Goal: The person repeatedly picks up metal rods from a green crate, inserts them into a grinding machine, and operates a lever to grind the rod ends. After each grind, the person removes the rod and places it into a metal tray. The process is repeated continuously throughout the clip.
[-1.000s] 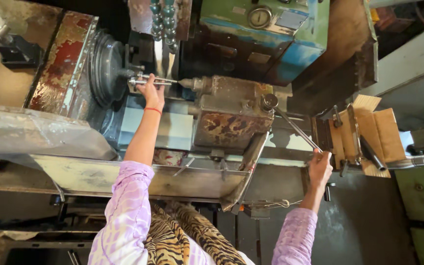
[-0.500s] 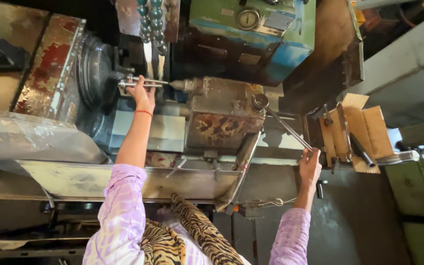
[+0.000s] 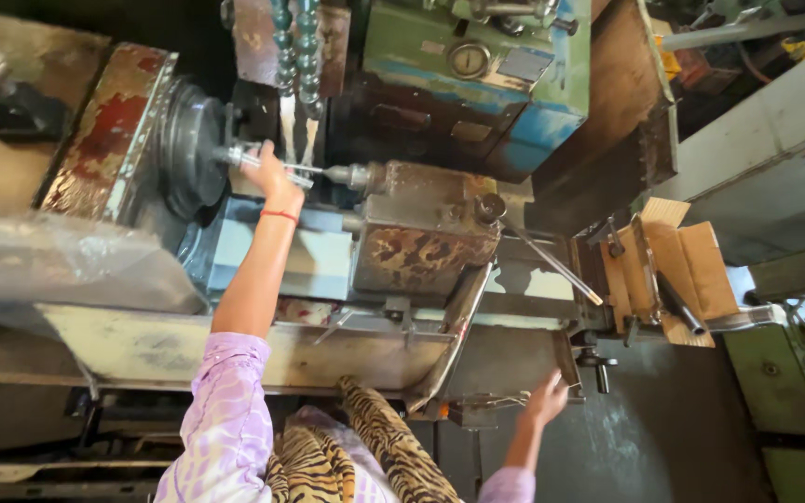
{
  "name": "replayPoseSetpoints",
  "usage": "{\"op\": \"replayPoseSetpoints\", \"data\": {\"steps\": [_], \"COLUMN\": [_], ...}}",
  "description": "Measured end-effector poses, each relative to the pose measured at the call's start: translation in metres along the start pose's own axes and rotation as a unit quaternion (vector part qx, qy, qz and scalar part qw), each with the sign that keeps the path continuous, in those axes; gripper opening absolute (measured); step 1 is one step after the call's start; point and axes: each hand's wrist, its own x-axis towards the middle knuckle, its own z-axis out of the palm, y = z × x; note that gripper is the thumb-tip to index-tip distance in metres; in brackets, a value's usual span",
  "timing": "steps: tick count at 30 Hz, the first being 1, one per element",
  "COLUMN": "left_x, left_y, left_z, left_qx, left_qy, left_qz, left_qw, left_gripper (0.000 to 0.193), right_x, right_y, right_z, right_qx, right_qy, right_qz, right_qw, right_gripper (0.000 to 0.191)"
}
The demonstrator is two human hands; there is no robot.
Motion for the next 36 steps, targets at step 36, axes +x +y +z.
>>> {"op": "replayPoseSetpoints", "data": {"steps": [36], "left_x": [-0.286], "left_y": [0.057], "left_z": [-0.338], "left_qx": [0.284], "left_qy": [-0.286], "left_qz": [0.105], "left_qw": [0.909], "left_gripper": [0.042], "right_x": [-0.297], "right_y": [0.001], "right_z": [0.039], "right_qx": [0.182], "right_qy": [-0.646], "right_qz": [0.053], "right_qw": [0.74], "right_gripper": [0.035]}}
